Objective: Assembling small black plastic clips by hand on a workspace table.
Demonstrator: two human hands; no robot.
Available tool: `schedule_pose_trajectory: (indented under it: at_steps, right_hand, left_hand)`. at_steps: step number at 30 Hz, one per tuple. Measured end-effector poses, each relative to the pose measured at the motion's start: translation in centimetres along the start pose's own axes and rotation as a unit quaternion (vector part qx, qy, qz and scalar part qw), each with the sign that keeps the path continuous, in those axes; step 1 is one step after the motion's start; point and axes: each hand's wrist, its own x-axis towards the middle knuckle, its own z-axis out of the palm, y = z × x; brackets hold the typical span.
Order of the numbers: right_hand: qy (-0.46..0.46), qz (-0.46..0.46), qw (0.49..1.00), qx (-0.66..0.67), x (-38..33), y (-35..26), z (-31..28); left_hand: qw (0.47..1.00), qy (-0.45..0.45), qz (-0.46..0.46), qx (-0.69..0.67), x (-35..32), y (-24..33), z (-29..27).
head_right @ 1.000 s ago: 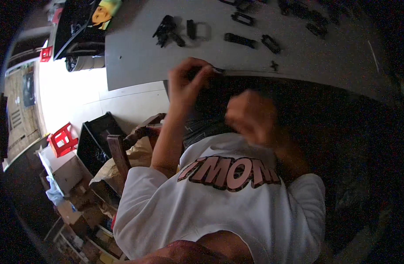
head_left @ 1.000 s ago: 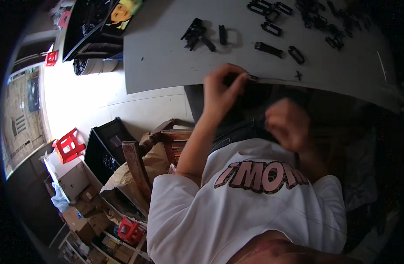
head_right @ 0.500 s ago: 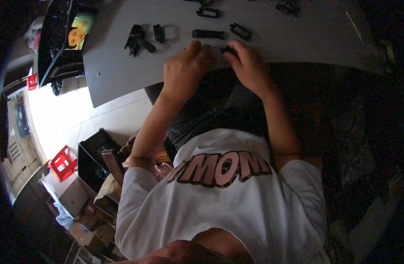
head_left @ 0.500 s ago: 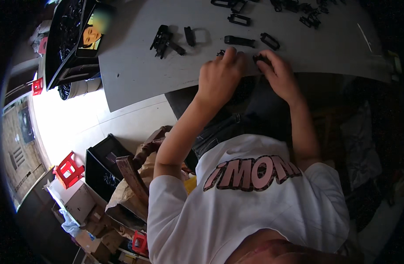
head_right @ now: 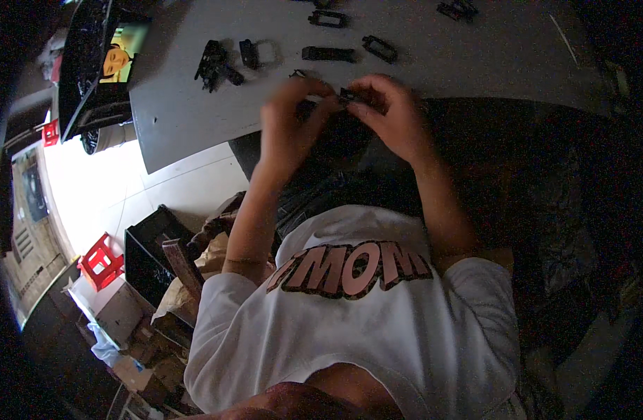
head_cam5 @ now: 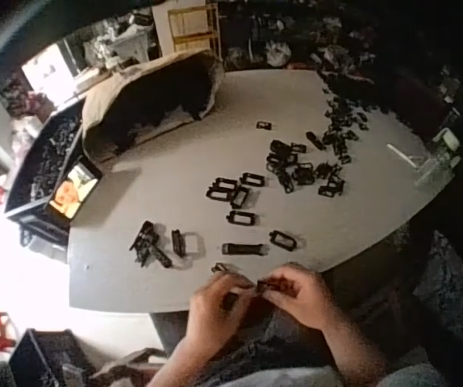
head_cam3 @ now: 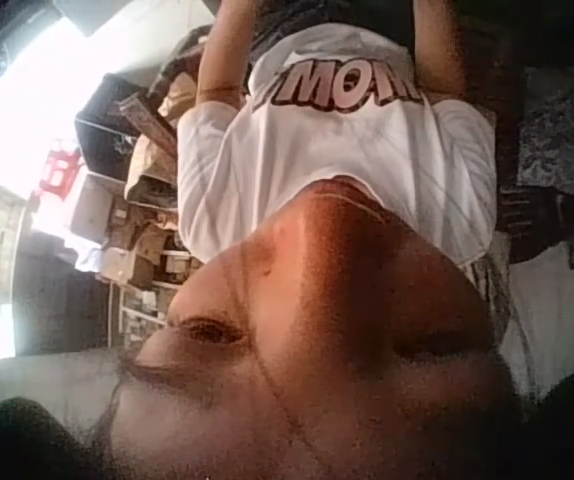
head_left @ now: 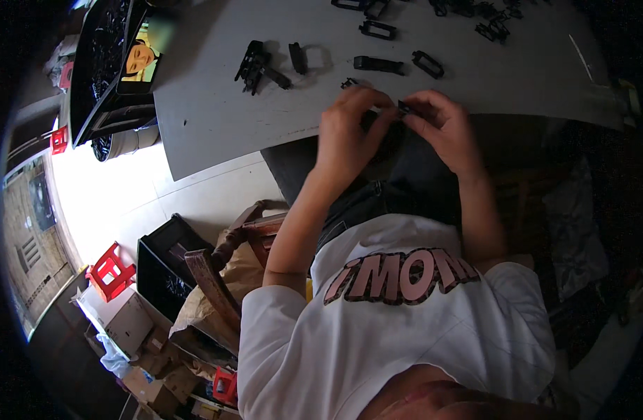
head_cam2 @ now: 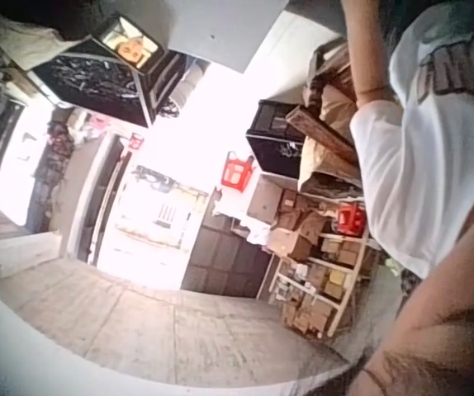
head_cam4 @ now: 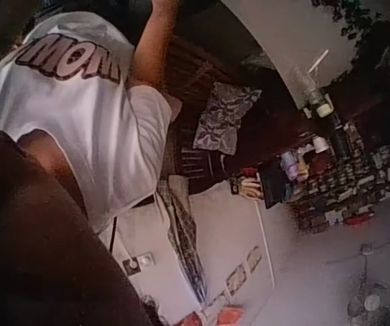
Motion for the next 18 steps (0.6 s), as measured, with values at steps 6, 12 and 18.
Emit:
schedule_pose_trajectory:
  at_steps: [6, 12, 18]
  right_hand:
    - [0.079, -0.061, 0.952, -0.289, 2.7, 0.2, -0.3]
    - [0.134, -0.172, 0.908, -0.357, 5.1, 0.2, 1.1]
    - [0.146, -0.14, 0.893, -0.403, 3.9, -0.1, 0.3]
  left_hand:
    - [0.972, 0.116, 0.018, 0.204, 0.1, -0.8, -2.5]
    - [0.958, 0.015, 0.015, 0.286, 0.3, -1.0, -1.7]
    - [0.955, -0.017, 0.029, 0.296, 0.4, -0.5, -0.3]
